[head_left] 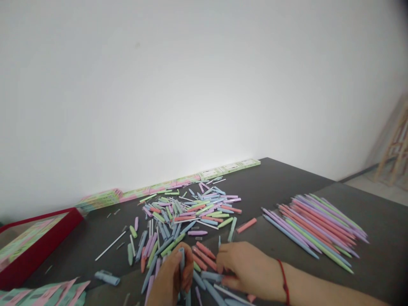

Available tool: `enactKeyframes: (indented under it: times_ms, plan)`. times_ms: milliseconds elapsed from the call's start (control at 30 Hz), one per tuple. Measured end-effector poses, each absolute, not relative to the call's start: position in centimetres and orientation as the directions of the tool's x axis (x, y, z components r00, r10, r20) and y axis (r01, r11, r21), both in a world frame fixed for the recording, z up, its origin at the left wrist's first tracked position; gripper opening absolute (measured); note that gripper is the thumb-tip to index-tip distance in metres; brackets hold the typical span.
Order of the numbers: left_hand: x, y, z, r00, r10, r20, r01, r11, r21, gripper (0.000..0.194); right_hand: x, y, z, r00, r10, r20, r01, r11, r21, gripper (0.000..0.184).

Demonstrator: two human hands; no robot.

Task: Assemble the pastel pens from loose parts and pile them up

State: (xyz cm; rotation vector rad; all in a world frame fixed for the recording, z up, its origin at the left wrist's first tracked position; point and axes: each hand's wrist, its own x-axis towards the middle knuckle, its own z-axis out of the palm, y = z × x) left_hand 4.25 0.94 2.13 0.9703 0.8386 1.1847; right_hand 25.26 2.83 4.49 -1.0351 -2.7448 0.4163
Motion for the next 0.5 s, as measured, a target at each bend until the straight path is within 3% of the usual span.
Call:
enactKeyframes:
  times_ms: [133,367,500]
  plan:
    - [4.7,0.4,3.0,0.136,0.987,-0.082,-0.317,0.122,0.940,0.038,25.2,3.1,4.3,-0.692,0.721,0.038,0.701,0.684,-0.201,0.012]
    - [4.9,-0.2,4.0,0.014,0.996,-0.083,-0.342,0.082,0.936,0.045,26.4,4.4,5.9,-0.609,0.789,0.081,0.747,0.604,-0.277,0.013]
    - [4.9,0.3,3.4,0.032,0.997,-0.067,-0.363,0.074,0.929,0.045,25.0,2.5,6.0,-0.721,0.692,-0.031,0.668,0.683,-0.294,0.009]
